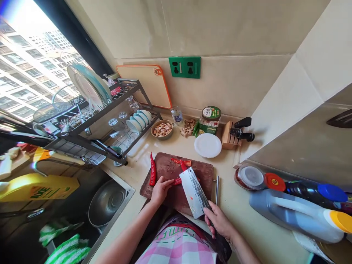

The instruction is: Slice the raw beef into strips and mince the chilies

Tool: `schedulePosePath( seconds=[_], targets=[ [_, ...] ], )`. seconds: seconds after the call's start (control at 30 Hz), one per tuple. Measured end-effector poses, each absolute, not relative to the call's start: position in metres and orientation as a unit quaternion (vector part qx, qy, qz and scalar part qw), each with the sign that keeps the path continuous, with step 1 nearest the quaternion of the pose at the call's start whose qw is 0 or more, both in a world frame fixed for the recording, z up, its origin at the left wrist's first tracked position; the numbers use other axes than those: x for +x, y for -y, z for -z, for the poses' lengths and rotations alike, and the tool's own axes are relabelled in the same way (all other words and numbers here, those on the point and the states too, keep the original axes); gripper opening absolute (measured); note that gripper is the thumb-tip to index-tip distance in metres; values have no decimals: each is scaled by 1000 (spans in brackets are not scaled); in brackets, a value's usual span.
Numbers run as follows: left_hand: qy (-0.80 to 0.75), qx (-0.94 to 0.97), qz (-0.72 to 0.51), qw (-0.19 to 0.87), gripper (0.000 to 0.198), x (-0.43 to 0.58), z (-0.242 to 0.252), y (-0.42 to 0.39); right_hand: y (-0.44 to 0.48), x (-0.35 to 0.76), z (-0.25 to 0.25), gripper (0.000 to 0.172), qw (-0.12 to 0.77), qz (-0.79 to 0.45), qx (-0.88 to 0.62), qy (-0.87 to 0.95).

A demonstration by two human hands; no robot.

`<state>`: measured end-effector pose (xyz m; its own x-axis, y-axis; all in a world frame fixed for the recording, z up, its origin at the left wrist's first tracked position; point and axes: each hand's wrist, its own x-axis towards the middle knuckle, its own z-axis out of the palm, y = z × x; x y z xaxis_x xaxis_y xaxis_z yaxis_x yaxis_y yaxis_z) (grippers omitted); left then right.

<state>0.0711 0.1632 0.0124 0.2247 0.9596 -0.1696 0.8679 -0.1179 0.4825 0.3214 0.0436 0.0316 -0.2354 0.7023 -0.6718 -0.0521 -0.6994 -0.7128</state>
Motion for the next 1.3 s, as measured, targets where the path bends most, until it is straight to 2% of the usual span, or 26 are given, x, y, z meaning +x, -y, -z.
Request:
schedulePosePath(
  seconds=[0.33,0.57,0.73,0.87,1.3],
  targets=[
    [-580,754,-142,272,26,69,-14,-165,-59,308,-33,24,254,-719,-556,332],
    [-539,769,-169,300,19,53,-25,-167,-74,271,-28,24,272,-724,-547,321],
    [-575,779,-93,234,21,30,-32,-169,-71,269,-28,23,278,-714,-559,317],
    [-584,778,-58,224,21,26,-28,-168,-68,265,-28,25,291,-715,-554,312],
    [-640,669,-161,342,15,30,-16,-159,-75,204,-30,23,323,-681,-583,302]
  ],
)
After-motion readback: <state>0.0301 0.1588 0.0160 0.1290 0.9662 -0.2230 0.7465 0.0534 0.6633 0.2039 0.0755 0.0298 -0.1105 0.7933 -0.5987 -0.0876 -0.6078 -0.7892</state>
